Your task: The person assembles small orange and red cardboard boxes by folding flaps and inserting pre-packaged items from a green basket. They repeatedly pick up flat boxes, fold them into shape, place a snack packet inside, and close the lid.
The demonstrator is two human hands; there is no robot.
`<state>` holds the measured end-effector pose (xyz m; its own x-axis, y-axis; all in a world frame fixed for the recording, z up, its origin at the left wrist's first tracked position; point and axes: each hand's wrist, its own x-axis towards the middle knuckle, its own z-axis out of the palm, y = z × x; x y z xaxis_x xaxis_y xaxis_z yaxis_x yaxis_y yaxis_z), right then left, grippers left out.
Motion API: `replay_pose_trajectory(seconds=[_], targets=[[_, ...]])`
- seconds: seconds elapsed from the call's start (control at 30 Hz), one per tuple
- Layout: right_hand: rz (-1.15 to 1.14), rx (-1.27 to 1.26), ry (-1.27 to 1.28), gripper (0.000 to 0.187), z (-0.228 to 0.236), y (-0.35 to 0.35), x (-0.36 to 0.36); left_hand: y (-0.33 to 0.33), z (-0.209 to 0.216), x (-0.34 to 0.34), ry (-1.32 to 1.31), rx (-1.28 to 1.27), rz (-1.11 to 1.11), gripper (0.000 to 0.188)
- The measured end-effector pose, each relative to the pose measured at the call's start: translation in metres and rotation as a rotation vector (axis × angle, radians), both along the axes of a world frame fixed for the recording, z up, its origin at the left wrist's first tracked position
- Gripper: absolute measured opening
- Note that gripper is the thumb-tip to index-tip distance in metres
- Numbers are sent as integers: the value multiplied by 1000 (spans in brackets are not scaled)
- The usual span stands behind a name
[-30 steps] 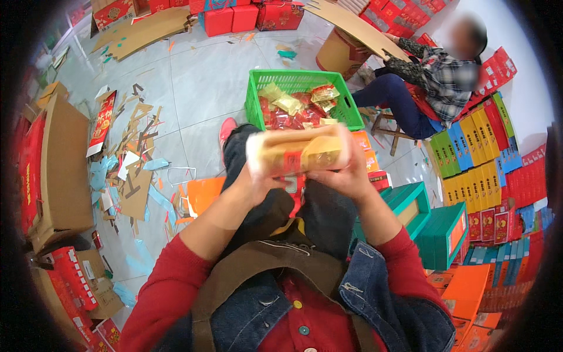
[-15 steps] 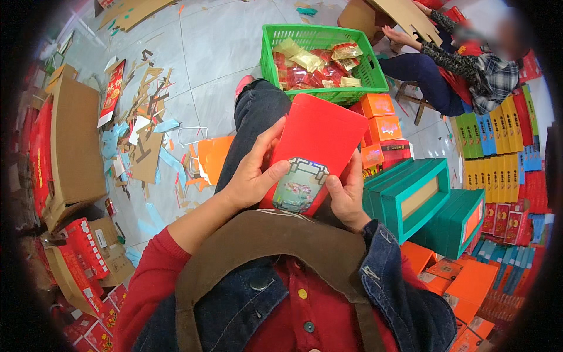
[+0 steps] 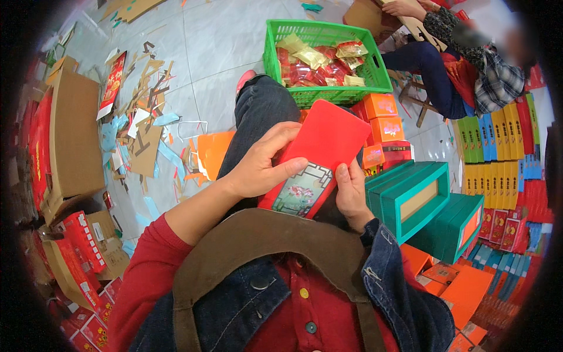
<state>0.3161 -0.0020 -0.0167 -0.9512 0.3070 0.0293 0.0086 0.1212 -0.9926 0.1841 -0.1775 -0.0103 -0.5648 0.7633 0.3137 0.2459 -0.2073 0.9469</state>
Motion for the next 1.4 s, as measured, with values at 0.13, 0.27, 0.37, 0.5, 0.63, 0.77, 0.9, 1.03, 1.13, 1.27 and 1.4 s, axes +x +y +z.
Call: replay_pose_trajectory(seconds=[0.13,0.27,0.37,0.5,0.63,0.77,0.9,1.03,1.13,1.27,1.4], targets=[[-25,145,94,42,9,-4,-5,-6,7,-4,-88,-24,7,30],[-62,206,223,39,-2,-11,-4,-8,8,-3,-94,15,28,27],[-24,-169,42,36,12,-7,-5,-9,14,3,-11,10,101,26],[-217,-178,279,43,50,-13,-23,-16,24,13,210,34,158,26],[-18,1001,430,56,104,-14,-27,-19,29,23,307,54,208,27],[281,1141,240,58,116,-18,-28,-19,31,31,414,81,201,42],[324,1093,270,54,118,-22,-20,-22,21,40,375,145,259,60],[228,1023,331,51,122,-27,-7,-20,22,37,319,253,181,78],[284,938,273,46,122,-28,-7,-18,17,41,271,307,175,82],[292,946,308,42,119,-30,-14,-17,14,44,224,350,210,83],[201,991,313,40,120,-36,-9,-21,20,38,326,314,198,77]])
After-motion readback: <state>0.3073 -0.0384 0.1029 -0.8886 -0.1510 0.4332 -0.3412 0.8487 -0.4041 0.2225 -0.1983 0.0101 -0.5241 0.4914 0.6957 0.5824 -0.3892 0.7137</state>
